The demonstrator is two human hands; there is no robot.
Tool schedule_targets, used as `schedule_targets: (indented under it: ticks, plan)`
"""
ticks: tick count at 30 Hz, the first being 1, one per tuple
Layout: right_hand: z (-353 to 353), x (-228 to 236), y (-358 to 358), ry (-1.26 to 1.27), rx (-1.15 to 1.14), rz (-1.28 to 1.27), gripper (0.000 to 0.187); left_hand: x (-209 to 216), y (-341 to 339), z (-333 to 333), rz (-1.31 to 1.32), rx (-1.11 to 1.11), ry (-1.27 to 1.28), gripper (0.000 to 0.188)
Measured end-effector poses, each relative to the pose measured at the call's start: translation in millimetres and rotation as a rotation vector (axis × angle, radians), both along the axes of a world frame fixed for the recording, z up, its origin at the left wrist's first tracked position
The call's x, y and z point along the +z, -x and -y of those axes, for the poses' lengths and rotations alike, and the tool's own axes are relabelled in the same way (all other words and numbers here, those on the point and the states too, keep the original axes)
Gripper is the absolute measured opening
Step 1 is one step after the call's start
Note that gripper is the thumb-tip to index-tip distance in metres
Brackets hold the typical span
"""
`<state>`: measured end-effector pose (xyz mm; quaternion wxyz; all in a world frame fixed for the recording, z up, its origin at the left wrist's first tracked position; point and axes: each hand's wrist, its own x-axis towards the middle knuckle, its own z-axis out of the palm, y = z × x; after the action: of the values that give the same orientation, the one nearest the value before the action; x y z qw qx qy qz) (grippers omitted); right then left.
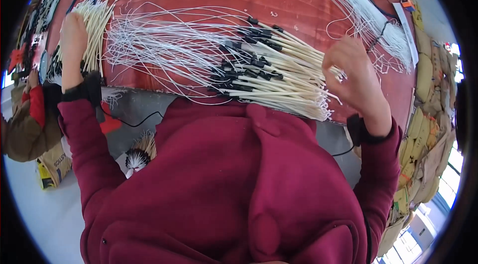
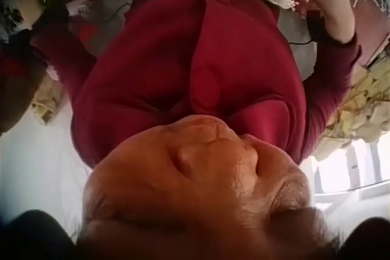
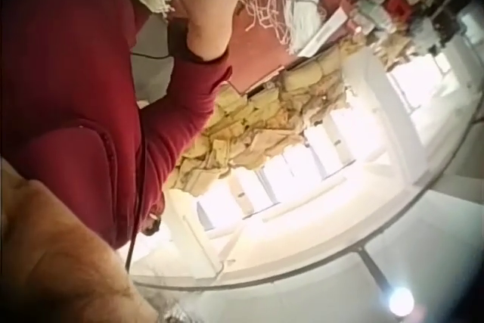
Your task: The person picks up a white tube and a black cap, fits the cap onto the tube by hand, and places the assembled piece onto a pile. This process is repeated for several tubes and caps before the person gathers the finished pieces.
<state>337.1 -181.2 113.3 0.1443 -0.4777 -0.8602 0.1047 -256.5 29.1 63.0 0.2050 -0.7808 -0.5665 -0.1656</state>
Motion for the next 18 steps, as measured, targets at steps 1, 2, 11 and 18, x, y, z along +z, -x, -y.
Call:
schedule_targets:
  ticks: [1, 2, 11, 18]
  plan:
    - [5.6, -2.5, 0.7, 0.004, 0.000, -0.006, 0.015, -1.4, 6.9, 7.6, -0.006, 0.000, 0.004, 0.022]
    - [10.5, -6.0, 0.8, 0.074, 0.020, -0.024, 0.017, -3.6, 13.4, 23.7, 0.000, 0.053, 0.096, 0.021]
    - [36.0, -25.6, -6.2, 0.095, -0.109, -0.123, 0.039, 14.5, -105.2, 55.6, 0.225, -0.268, 0.211, 0.029]
    - [18.2, -32.3, -2.8, -0.001, -0.186, -0.031, 0.042, -13.7, -365.1, -5.3, 0.208, -0.797, 0.540, 0.021]
